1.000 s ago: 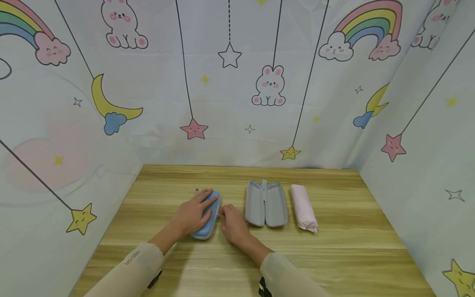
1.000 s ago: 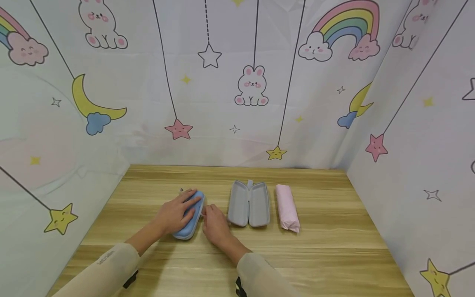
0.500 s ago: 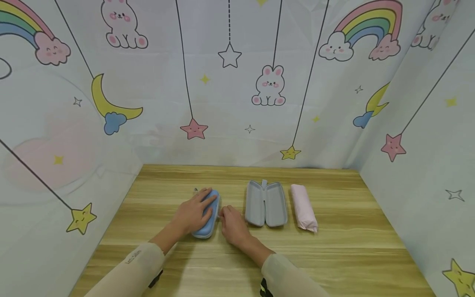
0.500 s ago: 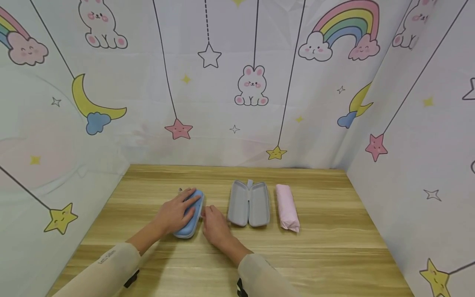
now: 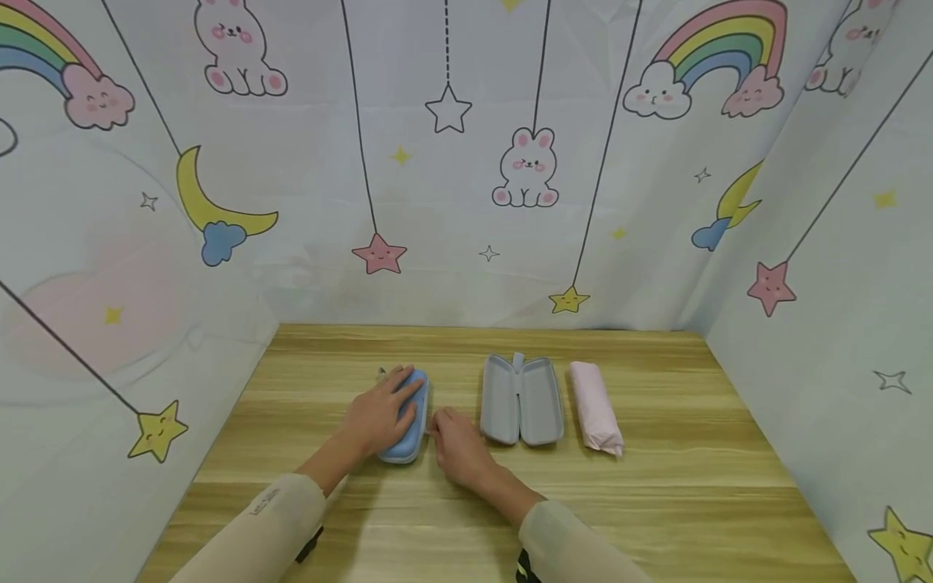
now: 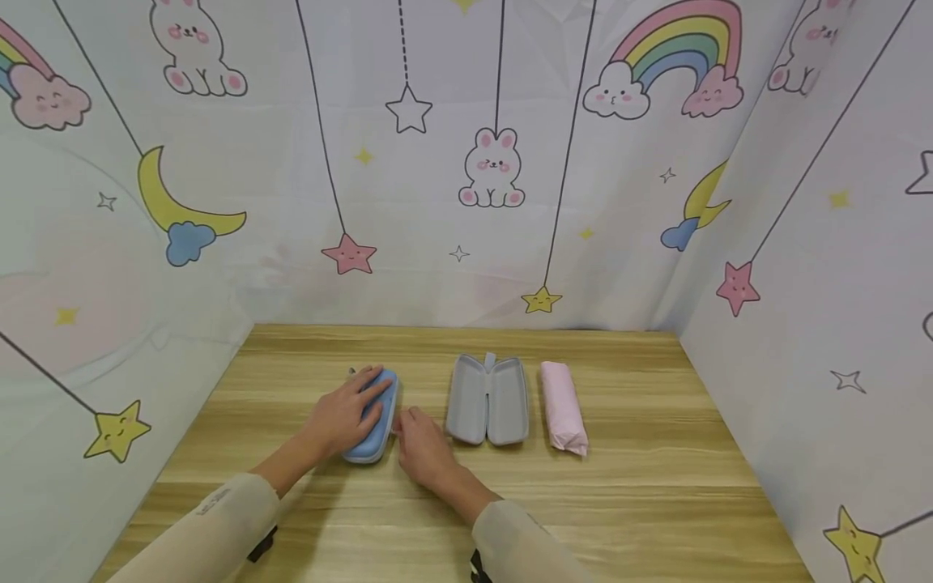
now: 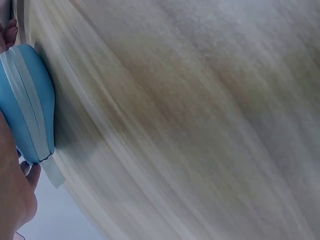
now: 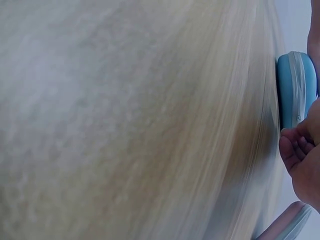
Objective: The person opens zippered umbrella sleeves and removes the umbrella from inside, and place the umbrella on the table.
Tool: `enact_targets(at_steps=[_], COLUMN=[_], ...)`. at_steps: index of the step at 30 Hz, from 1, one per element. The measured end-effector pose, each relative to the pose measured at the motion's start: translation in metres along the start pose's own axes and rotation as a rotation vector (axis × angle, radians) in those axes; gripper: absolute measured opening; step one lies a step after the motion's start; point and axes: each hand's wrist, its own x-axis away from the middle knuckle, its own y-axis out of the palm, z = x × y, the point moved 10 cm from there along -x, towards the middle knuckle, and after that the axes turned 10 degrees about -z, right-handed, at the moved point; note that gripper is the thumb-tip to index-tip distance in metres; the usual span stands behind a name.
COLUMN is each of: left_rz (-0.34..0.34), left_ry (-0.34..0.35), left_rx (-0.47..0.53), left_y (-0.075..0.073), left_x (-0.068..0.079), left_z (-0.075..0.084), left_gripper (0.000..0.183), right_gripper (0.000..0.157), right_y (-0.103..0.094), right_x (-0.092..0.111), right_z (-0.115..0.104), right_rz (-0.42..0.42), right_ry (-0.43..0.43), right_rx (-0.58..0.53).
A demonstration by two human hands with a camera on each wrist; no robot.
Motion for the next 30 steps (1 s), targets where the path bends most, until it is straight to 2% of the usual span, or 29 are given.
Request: enact_targets(at_steps=[6,13,21,30], left_rz=[-0.03,-0.023,-0.028,-0.023], left_ry=[-0.025,-0.028,-0.044,-0.03], left_rx=[0.016,0.007,0.003,0.018], left_y=[0.003,0.003,0.003,0.001], left_x=[-0.002,-0.004,-0.007,-0.01], left_z=[-0.002,-0.003,-0.006,-0.004], left_gripper=[0.048,0.049,0.049,0.048], right_gripper=[0.005,0.006,0.005,0.005], right_y=[0.002,0.004,0.006,0.009], right_x=[0.003,0.007,0.01,0.012], right_z=[-0.001,-0.004,-0.012,-0.009], right_rz=[-0.02,-0.056,-0.076,-0.095], right_ry=[-0.01,0.001,-0.018,-0.013], right_rx=[0.029,0.014,0.046,0.041])
